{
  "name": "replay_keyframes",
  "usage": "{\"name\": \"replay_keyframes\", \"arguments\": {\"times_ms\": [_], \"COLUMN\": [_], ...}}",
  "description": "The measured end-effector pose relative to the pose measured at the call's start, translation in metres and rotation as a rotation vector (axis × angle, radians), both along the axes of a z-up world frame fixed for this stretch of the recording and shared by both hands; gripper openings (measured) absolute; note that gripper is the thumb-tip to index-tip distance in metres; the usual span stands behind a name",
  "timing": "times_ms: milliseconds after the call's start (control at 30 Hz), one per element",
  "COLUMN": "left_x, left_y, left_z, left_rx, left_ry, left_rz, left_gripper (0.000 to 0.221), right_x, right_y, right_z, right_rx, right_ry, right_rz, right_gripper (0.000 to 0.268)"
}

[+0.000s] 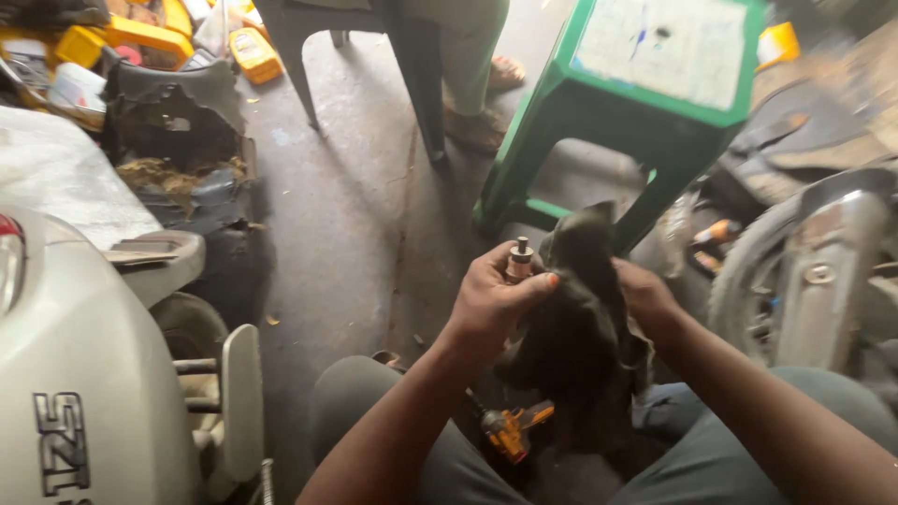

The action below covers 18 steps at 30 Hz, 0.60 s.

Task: Repairing and cleaning a motorcycle starter motor armature.

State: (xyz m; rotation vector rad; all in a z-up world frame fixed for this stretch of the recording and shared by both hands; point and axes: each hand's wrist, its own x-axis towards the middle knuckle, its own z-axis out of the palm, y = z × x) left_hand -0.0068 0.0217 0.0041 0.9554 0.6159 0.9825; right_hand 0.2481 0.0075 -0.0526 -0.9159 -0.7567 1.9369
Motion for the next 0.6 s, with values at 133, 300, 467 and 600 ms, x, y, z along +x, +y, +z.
{"name": "replay_keyframes", "arguments": {"times_ms": [133,300,467,600], "left_x": [-0.021,-0.041,-0.068,-0.078], "left_y": [0.002,0.005,0.012,0.01], "left_z": [-0.002,-0.003,-0.016,-0.027], "left_rx": [-0.123,-0.207,-0.294,-0.284], "left_ry": [-0.122,-0.023,0.025,0.013], "left_rz": [0.012,0.101,0.123,0.139], "left_gripper": [0.014,0.016,0.013,0.016], "right_x": [-0.046,-0.035,-0.023,-0.012], "right_y": [-0.006,-0.001,0.005,0.002], "right_z": [0.005,-0.027,-0.016,-0.019], "right_rx": [-0.461,-0.406,-0.185,-0.329], "right_ry": [-0.426,-0.037,0.019,0.15], "right_rz": [-0.008,0.184,0.135,0.018], "right_gripper": [0.06,0.058,0.042,0.035]}}
